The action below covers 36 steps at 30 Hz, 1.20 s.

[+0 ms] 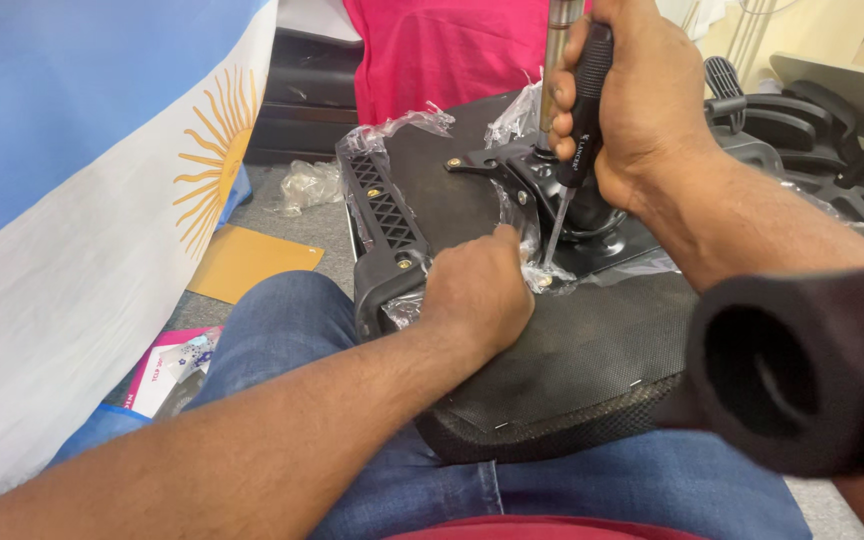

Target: The person uses a manual screwdriver to tighten screws on the underside of a black office chair seat. They hold the seat steady with one hand while turning the screwdriver with the other, working on multiple fasteners around the central gas lift post.

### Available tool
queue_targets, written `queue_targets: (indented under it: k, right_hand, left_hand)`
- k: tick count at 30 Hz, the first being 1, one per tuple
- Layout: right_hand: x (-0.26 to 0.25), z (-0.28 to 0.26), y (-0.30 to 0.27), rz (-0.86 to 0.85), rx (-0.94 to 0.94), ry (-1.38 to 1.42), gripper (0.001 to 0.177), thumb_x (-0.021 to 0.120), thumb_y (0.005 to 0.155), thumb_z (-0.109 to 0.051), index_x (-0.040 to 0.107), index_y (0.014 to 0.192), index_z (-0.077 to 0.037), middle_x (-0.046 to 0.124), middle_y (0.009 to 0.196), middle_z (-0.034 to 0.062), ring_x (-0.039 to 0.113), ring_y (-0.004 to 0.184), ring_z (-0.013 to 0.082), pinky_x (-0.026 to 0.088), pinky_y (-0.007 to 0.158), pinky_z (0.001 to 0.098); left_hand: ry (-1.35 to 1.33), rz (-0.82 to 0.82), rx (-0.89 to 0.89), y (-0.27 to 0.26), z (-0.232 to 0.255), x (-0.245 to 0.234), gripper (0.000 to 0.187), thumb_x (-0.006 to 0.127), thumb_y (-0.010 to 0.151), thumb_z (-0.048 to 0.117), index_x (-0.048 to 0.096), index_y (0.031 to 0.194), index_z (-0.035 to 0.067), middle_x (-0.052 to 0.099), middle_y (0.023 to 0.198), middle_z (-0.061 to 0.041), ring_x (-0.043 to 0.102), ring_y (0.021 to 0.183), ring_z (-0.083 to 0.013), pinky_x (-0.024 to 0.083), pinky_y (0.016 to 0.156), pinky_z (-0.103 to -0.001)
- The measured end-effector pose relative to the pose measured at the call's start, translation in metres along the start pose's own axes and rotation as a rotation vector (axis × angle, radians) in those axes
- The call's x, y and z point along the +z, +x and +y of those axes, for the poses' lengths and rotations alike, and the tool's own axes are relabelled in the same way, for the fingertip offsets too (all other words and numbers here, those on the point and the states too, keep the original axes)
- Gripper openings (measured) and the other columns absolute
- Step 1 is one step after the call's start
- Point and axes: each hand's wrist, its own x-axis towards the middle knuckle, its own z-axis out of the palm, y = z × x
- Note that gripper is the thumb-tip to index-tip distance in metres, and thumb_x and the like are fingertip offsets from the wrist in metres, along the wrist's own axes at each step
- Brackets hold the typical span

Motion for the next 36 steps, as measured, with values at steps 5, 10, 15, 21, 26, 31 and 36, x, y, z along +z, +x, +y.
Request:
queue_targets:
  k: [5,10,15,21,26,31,36]
  right_hand:
    - [0.0,-0.001,-0.001,-0.029,0.048,0.024,0.034,0.051,0.104,-0.04,0.053,0.083,-0.013,0.05,0.061,0.0029,0.048,0.052,0.0152,0.04,0.045,0.0317]
    - [-0.007,0.001,0.007,-0.268,0.076,0.079,0.039,0.052,0.107,-0.043,0.052,0.082,-0.013,0.046,0.061,0.0029,0.044,0.052,0.0155,0.036,0.045,0.032]
    - [-0.021,-0.004,0.017,-0.584,0.194,0.345,0.04,0.052,0.111,-0.037,0.054,0.082,-0.009,0.05,0.064,0.0049,0.049,0.059,0.017,0.043,0.057,0.0338]
    - [-0.003,0.01,0.013,-0.111,0.099,0.136,0.029,0.054,0.11,-0.028,0.065,0.095,-0.007,0.067,0.088,0.008,0.066,0.075,0.0183,0.059,0.069,0.0351]
    - [0.012,0.026,0.015,-0.001,-0.087,0.093,0.022,0.057,0.107,-0.034,0.058,0.095,-0.015,0.063,0.08,0.0057,0.057,0.063,0.0156,0.045,0.051,0.029]
    - [-0.024,0.02,0.02,-0.169,0.025,0.169,0.031,0.056,0.108,-0.039,0.055,0.093,-0.012,0.051,0.068,0.0034,0.048,0.06,0.0146,0.038,0.051,0.0287]
    - [-0.049,0.015,0.012,-0.371,0.005,0.319,0.039,0.055,0.111,-0.038,0.051,0.085,-0.01,0.049,0.065,0.0029,0.046,0.055,0.0114,0.036,0.049,0.024]
  left_hand:
    - [-0.279,0.001,-0.195,0.01,0.0,-0.007,0.027,0.057,0.097,0.027,0.067,0.112,0.008,0.072,0.107,-0.017,0.066,0.106,-0.037,0.048,0.091,-0.048]
    - [-0.818,0.03,-0.162,0.011,-0.026,0.01,0.026,0.061,0.097,0.027,0.069,0.099,0.003,0.069,0.084,-0.012,0.065,0.079,-0.0244,0.05,0.075,-0.041]
    - [-1.294,-0.117,-0.103,0.028,-0.048,0.015,0.028,0.068,0.103,0.026,0.064,0.099,-0.002,0.058,0.078,-0.006,0.047,0.07,-0.019,0.038,0.065,-0.037]
    - [-0.088,0.179,0.324,0.048,-0.052,-0.018,0.021,0.069,0.094,0.034,0.075,0.104,0.017,0.076,0.088,-0.015,0.072,0.087,-0.0352,0.054,0.078,-0.048]
    - [0.053,0.089,0.245,0.052,-0.04,-0.015,0.027,0.065,0.092,0.036,0.073,0.114,0.023,0.076,0.093,-0.015,0.072,0.093,-0.0377,0.054,0.083,-0.051]
    - [0.05,0.024,0.062,0.079,-0.039,-0.004,0.033,0.061,0.096,0.043,0.071,0.117,0.019,0.075,0.106,-0.013,0.07,0.103,-0.0361,0.053,0.089,-0.051]
    - [-0.018,-0.026,-0.133,0.096,-0.033,-0.005,0.039,0.062,0.094,0.044,0.068,0.121,0.018,0.071,0.118,-0.012,0.066,0.114,-0.0339,0.051,0.095,-0.049]
